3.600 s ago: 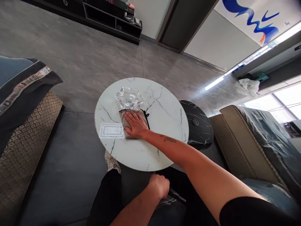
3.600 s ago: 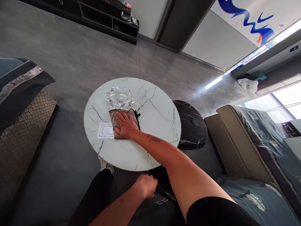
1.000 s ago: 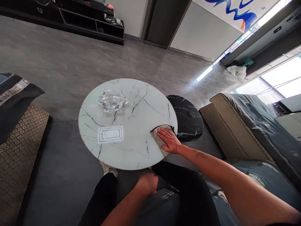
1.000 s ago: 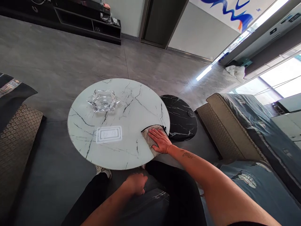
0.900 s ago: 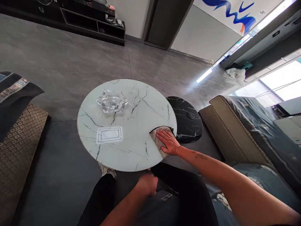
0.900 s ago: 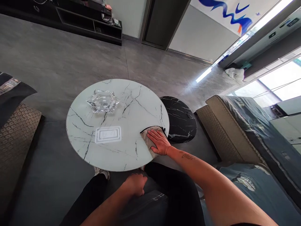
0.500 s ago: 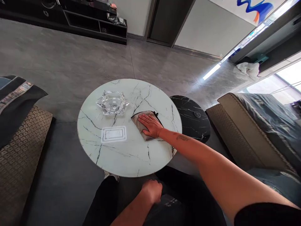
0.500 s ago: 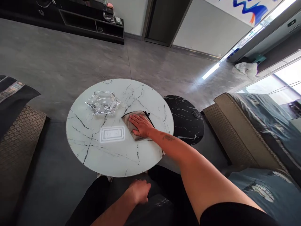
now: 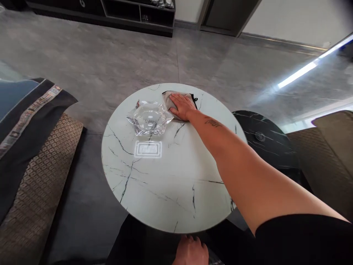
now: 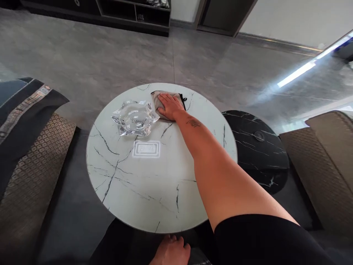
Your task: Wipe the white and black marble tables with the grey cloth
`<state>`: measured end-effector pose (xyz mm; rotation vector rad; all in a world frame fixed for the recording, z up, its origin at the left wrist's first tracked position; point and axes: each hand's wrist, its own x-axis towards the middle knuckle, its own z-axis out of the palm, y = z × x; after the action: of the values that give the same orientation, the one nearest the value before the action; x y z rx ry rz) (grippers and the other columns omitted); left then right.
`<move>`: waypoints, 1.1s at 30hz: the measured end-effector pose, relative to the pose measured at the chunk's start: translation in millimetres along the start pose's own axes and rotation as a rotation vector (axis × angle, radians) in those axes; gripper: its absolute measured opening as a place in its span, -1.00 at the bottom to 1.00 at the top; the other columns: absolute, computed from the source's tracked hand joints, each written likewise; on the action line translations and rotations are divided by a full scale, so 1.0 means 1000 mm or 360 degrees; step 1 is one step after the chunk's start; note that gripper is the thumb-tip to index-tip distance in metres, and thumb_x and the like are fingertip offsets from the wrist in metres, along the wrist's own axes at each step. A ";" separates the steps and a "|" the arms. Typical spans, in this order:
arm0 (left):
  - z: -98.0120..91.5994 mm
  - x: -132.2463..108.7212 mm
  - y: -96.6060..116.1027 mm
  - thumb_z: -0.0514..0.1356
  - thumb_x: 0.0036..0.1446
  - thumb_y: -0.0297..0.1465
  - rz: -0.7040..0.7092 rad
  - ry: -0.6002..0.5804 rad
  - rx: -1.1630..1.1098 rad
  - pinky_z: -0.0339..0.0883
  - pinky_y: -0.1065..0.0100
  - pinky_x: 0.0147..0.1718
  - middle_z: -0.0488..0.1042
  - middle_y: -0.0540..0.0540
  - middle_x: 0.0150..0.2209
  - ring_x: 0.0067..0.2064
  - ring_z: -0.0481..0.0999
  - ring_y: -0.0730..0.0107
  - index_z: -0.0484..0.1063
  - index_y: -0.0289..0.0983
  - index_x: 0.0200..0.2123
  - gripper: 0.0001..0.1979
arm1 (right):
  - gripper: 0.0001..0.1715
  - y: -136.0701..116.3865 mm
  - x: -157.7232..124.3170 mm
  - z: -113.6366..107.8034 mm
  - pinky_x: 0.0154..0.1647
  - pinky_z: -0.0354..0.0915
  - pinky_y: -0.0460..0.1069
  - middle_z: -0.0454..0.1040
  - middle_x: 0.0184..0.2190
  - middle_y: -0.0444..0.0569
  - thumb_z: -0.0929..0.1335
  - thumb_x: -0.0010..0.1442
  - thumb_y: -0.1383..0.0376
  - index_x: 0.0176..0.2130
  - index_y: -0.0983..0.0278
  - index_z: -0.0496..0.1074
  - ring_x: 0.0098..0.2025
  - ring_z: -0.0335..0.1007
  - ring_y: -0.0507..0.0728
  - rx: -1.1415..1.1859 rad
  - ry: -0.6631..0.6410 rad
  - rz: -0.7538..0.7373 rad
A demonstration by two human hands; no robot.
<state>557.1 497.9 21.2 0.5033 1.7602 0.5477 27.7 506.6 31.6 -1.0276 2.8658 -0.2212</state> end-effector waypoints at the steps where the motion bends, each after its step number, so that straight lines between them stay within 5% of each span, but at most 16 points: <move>1: -0.001 0.003 -0.001 0.05 0.38 -0.43 -0.0026 -0.0011 -0.0055 0.42 -0.31 0.23 0.58 -0.56 0.21 0.28 0.55 -0.38 0.59 -0.39 0.26 -0.50 | 0.02 0.008 0.016 0.000 0.68 -0.24 0.42 -0.15 0.66 0.08 0.20 0.49 -0.08 0.66 0.35 -0.05 0.66 -0.25 0.43 0.0010 0.0009 0.0035; 6: 0.009 0.027 -0.001 0.06 0.32 -0.54 -0.0347 -0.0006 -0.0232 0.47 -0.29 0.22 0.62 -0.48 0.18 0.27 0.57 -0.35 0.59 -0.30 0.30 -0.44 | 0.03 0.049 0.073 0.006 0.64 -0.33 0.53 -0.19 0.65 0.16 0.16 0.50 -0.11 0.65 0.41 -0.08 0.66 -0.33 0.47 0.0097 0.0130 0.0319; 11: 0.036 0.040 -0.008 -0.02 0.39 -0.56 -0.0211 0.0442 -0.0273 0.40 -0.27 0.37 0.50 -0.31 0.38 0.37 0.48 -0.23 0.25 -0.10 0.57 -0.27 | -0.02 0.079 0.074 0.003 0.58 -0.28 0.60 -0.16 0.63 0.28 0.10 0.54 -0.13 0.63 0.41 -0.05 0.65 -0.33 0.51 0.0083 0.0222 0.0733; 15: 0.040 0.041 -0.011 0.00 0.35 -0.56 -0.0215 0.0499 -0.0105 0.41 -0.43 0.31 0.49 -0.44 0.37 0.38 0.46 -0.40 0.41 -0.23 0.48 -0.33 | -0.03 0.103 0.033 -0.005 0.55 -0.18 0.54 0.02 0.55 0.41 0.11 0.54 -0.14 0.58 0.46 0.08 0.59 -0.17 0.52 0.0062 0.0310 0.1086; 21: 0.001 0.032 0.001 0.18 0.20 -0.50 -0.0316 0.0044 -0.0169 0.58 -0.34 0.10 0.64 -0.48 0.15 0.21 0.62 -0.41 0.61 -0.27 0.24 -0.46 | -0.07 0.132 -0.061 -0.011 0.51 -0.05 0.49 0.23 0.44 0.37 0.15 0.51 -0.17 0.51 0.40 0.21 0.48 0.07 0.52 0.0024 0.0371 0.1480; 33: -0.021 -0.004 0.002 0.39 0.09 -0.40 0.0033 0.0074 0.0196 0.49 -0.11 0.25 0.56 -0.48 0.25 0.29 0.56 -0.26 0.53 -0.33 0.28 -0.35 | 0.02 0.093 -0.202 -0.017 0.56 -0.01 0.37 0.00 0.57 0.26 0.09 0.51 -0.23 0.64 0.27 -0.04 0.55 -0.04 0.44 0.0013 0.0209 0.1806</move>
<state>538.0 495.0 30.7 0.5998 1.8428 0.4707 122.9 707.8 39.8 0.7000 3.0167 -0.1913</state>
